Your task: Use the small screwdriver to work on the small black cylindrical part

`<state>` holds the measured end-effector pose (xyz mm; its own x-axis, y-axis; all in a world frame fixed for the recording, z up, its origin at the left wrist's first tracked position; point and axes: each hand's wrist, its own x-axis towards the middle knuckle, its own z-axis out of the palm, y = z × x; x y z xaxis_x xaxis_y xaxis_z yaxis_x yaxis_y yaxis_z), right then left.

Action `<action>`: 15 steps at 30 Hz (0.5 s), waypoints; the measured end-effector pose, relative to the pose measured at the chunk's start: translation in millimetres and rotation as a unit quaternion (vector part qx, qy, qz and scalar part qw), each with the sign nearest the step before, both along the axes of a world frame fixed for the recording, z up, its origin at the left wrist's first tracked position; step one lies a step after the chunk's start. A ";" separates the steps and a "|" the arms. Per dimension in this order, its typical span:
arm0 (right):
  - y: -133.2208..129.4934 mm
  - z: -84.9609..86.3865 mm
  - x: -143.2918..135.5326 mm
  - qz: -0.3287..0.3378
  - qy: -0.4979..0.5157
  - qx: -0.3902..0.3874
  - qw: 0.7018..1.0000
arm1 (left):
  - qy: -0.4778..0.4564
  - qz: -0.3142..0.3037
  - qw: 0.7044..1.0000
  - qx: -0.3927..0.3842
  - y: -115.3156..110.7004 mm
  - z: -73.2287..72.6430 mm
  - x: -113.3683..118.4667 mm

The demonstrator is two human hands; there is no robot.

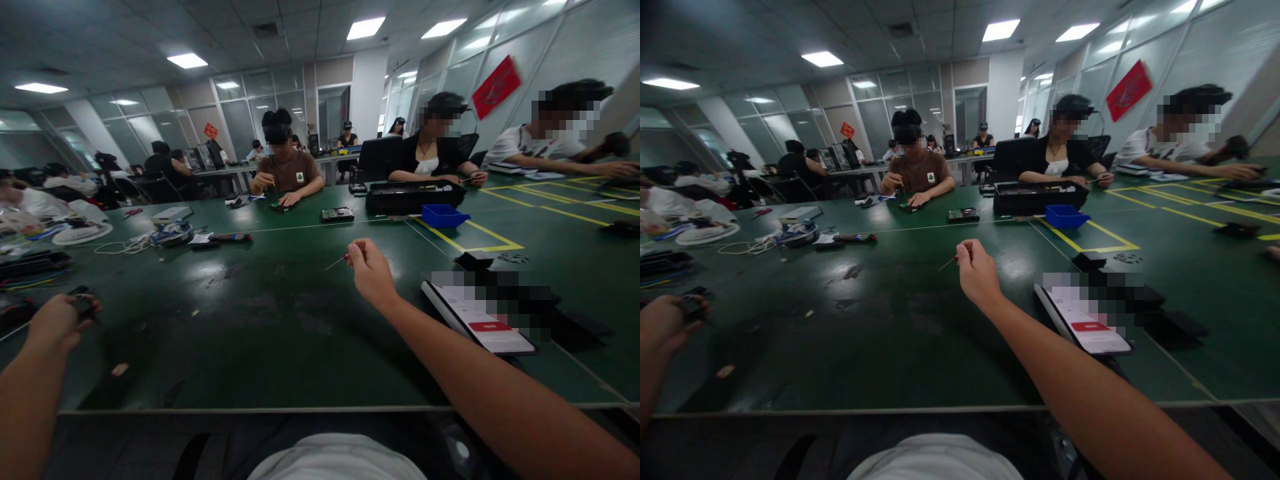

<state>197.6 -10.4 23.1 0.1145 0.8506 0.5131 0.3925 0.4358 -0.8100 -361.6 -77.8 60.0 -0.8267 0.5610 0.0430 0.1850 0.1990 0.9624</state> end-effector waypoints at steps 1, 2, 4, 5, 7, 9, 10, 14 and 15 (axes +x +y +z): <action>0.1 -0.2 -0.1 0.000 0.000 0.002 1.000 | -0.039 0.029 0.999 0.001 4.4 4.0 13.3; 0.1 -0.4 -0.1 0.000 0.000 0.003 1.000 | -0.055 0.041 0.998 0.001 8.9 8.1 26.4; 0.0 -0.7 -0.3 0.002 0.000 0.003 1.000 | -0.069 0.018 0.997 0.012 17.3 15.7 50.9; -0.1 -0.7 -0.3 0.002 0.000 0.002 1.000 | -0.074 -0.005 0.997 0.022 21.2 19.0 62.1; -0.4 -0.4 -0.4 0.000 -0.001 0.004 1.000 | -0.086 -0.055 0.994 0.038 28.5 23.9 82.9; -0.7 0.0 -0.2 0.000 0.000 0.007 1.000 | -0.103 -0.103 0.988 0.050 35.6 26.8 103.6; -0.8 0.2 0.0 0.001 0.000 0.007 1.000 | -0.114 -0.127 0.984 0.057 39.3 27.5 114.6; -1.4 1.2 1.0 0.001 0.003 0.006 1.000 | -0.135 -0.215 0.965 0.072 54.7 26.0 165.4; -1.6 1.5 1.2 0.000 0.004 0.006 1.000 | -0.138 -0.240 0.958 0.075 58.6 24.8 179.5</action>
<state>198.7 -12.0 24.6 0.1185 0.8444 0.5224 0.3850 0.4459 -0.8080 -182.2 -19.2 84.8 -0.4671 0.8837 -0.0303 -0.0463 0.0098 0.9989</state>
